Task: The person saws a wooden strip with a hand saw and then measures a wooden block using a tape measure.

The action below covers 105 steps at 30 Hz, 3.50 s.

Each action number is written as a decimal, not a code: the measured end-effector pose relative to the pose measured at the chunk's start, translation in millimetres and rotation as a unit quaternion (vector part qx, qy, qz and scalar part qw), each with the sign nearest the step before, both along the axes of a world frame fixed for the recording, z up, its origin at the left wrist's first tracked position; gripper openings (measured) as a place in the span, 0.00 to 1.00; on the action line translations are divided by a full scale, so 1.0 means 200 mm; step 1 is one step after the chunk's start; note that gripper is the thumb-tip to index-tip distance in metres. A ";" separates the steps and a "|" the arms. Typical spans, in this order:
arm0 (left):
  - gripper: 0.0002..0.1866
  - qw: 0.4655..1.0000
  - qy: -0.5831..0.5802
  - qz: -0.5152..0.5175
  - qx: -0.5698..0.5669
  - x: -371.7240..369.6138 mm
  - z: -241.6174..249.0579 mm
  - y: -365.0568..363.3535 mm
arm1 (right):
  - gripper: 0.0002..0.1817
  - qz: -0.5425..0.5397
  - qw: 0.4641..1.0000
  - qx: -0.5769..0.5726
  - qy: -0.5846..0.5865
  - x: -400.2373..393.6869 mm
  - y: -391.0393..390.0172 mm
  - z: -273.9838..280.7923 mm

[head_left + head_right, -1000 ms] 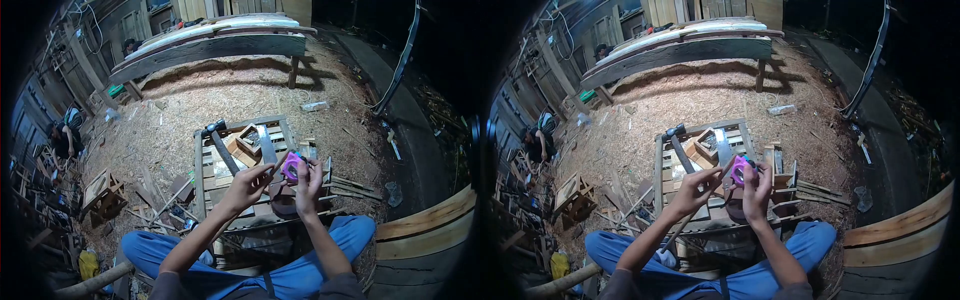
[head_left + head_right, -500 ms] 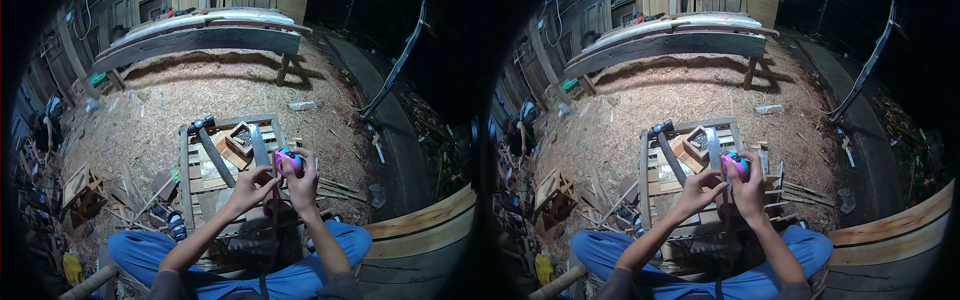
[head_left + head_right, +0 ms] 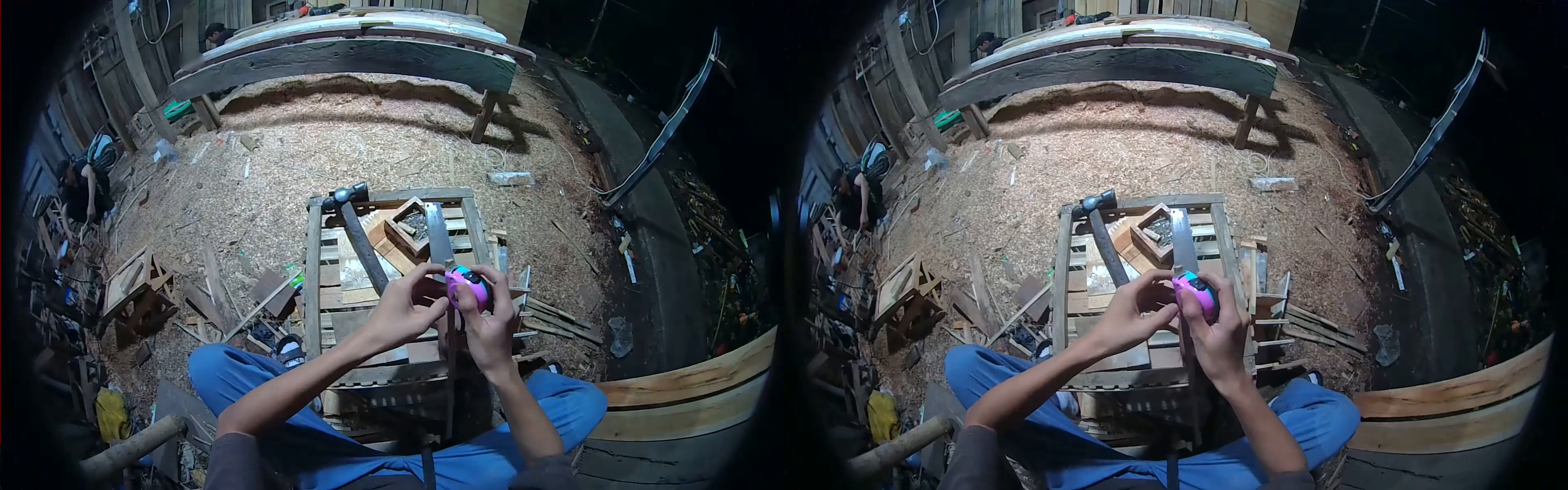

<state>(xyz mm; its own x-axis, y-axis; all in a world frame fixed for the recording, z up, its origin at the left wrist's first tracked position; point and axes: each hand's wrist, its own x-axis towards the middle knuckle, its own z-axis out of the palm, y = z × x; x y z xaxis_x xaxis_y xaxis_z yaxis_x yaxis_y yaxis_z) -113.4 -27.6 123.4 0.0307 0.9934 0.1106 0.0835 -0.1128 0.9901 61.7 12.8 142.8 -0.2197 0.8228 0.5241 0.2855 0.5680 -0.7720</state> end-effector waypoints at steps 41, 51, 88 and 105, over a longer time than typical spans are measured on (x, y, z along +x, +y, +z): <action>0.25 0.987 -0.111 0.105 -0.059 -0.17 -0.12 -0.21 | 0.20 0.115 0.975 0.073 -0.178 -0.04 -0.21 -0.13; 0.19 0.982 -0.093 0.146 -0.077 -0.15 -0.03 -0.20 | 0.20 0.084 0.967 0.107 -0.217 -0.05 -0.24 -0.15; 0.11 0.965 -0.134 0.225 0.014 -0.09 -0.01 -0.22 | 0.33 0.116 0.984 0.012 -0.133 -0.11 -0.33 -0.20; 0.22 0.990 -0.106 0.086 0.026 -0.20 0.00 -0.21 | 0.36 0.121 0.983 0.014 -0.134 -0.05 -0.28 -0.18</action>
